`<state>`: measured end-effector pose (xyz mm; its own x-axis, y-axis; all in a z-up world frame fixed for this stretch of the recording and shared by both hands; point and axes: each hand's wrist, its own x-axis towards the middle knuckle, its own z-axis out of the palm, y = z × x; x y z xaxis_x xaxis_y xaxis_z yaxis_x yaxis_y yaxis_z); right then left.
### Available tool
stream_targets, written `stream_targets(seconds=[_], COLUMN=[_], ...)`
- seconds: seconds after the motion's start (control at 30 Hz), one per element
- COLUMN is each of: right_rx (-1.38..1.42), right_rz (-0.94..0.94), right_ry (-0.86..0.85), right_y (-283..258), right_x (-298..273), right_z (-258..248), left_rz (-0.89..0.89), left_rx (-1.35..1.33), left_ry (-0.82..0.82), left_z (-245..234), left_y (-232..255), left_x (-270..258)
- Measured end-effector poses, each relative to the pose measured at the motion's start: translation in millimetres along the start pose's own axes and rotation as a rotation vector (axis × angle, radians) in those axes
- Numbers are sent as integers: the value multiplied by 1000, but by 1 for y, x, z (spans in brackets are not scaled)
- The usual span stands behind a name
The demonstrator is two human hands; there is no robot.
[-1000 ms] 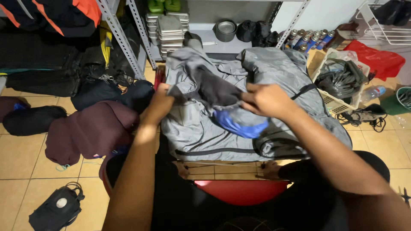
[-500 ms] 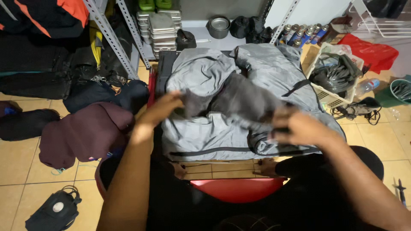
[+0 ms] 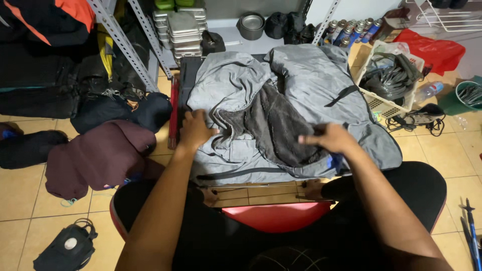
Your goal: The person folds a gray fabric item by hand on top of a black foldable surface, smooths it out, and then folds a larger gray blanket or fleece item.
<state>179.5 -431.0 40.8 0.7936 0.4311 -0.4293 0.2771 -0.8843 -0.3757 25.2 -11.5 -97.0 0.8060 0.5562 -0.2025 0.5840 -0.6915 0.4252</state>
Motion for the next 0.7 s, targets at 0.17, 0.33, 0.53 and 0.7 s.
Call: stream_targets(seconds=[0.17,0.33,0.53,0.7], right_rx=[-243,-245,-129,-657], right_rz=[51,-179,-487,142], right_ry=[-65,-206,768,542], right_y=[44,58,82,101], right_x=[28,24,13,61], right_z=[15,-27,-120,-107], left_rz=[-80,-38,-92,-56], left_rx=[-118,-283,-216,-68], left_ry=[-108,-198,-225,-238], left_z=[-30,-22,-13,-26], left_y=[18,6,8,22], left_x=[-23,-10,0,-12])
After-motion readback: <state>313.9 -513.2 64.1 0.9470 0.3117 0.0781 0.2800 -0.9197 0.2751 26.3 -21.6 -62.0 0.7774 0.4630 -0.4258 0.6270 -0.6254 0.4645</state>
